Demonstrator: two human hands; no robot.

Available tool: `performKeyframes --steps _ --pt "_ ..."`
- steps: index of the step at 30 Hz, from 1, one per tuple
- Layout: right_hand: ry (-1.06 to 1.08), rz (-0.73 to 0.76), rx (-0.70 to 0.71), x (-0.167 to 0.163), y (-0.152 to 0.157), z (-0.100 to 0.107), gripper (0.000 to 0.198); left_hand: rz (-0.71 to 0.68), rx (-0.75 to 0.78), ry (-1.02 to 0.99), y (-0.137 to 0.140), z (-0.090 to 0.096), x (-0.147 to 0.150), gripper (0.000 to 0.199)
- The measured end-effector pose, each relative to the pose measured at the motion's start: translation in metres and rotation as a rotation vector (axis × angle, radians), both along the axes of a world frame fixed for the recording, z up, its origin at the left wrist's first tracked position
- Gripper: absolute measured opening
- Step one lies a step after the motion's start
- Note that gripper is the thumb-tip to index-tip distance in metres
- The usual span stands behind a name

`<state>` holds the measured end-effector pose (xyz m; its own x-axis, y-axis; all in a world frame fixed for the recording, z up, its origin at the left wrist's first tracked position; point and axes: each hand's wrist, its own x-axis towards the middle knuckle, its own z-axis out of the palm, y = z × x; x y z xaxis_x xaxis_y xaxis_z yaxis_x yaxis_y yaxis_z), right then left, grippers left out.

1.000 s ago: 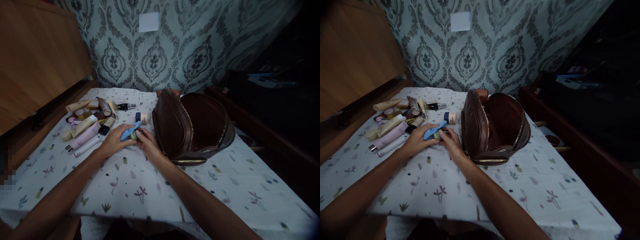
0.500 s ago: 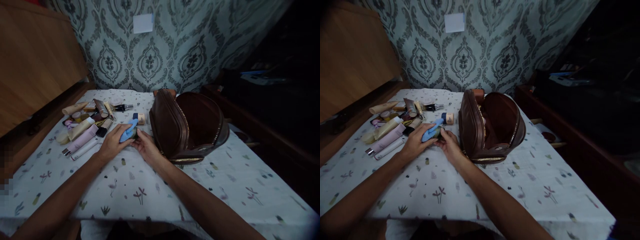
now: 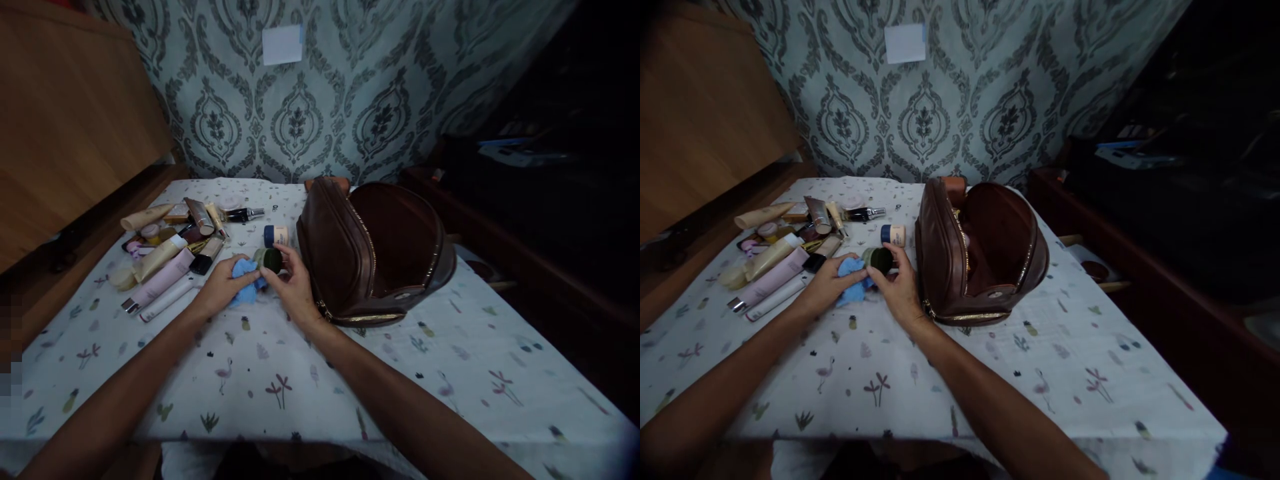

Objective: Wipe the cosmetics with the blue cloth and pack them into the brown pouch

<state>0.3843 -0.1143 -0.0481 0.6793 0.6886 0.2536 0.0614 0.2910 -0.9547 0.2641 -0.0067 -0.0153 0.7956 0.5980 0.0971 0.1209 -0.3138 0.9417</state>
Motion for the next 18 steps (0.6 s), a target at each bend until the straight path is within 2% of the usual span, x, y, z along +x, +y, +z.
performKeyframes --steps 4,7,10,13,15,18 --pt "-0.171 -0.099 -0.032 0.004 -0.001 -0.001 0.054 -0.053 -0.222 -0.025 0.001 -0.008 0.0 0.036" --pt "-0.267 -0.138 -0.059 0.007 -0.001 -0.002 0.046 -0.077 -0.364 -0.041 0.002 -0.015 0.0 0.039" --pt "-0.351 -0.163 -0.071 0.007 -0.002 0.0 0.037 -0.102 -0.422 -0.04 0.0 -0.016 0.0 0.045" --pt "-0.374 -0.152 -0.085 0.004 -0.004 0.001 0.038 -0.083 -0.33 -0.017 -0.003 -0.011 0.001 0.043" --pt "-0.378 -0.15 -0.102 0.003 -0.005 0.002 0.037 -0.002 -0.235 -0.016 -0.005 -0.007 0.002 0.041" --pt "-0.424 -0.194 -0.098 0.004 -0.004 0.0 0.031 0.176 0.047 -0.073 -0.005 0.0 0.0 0.033"
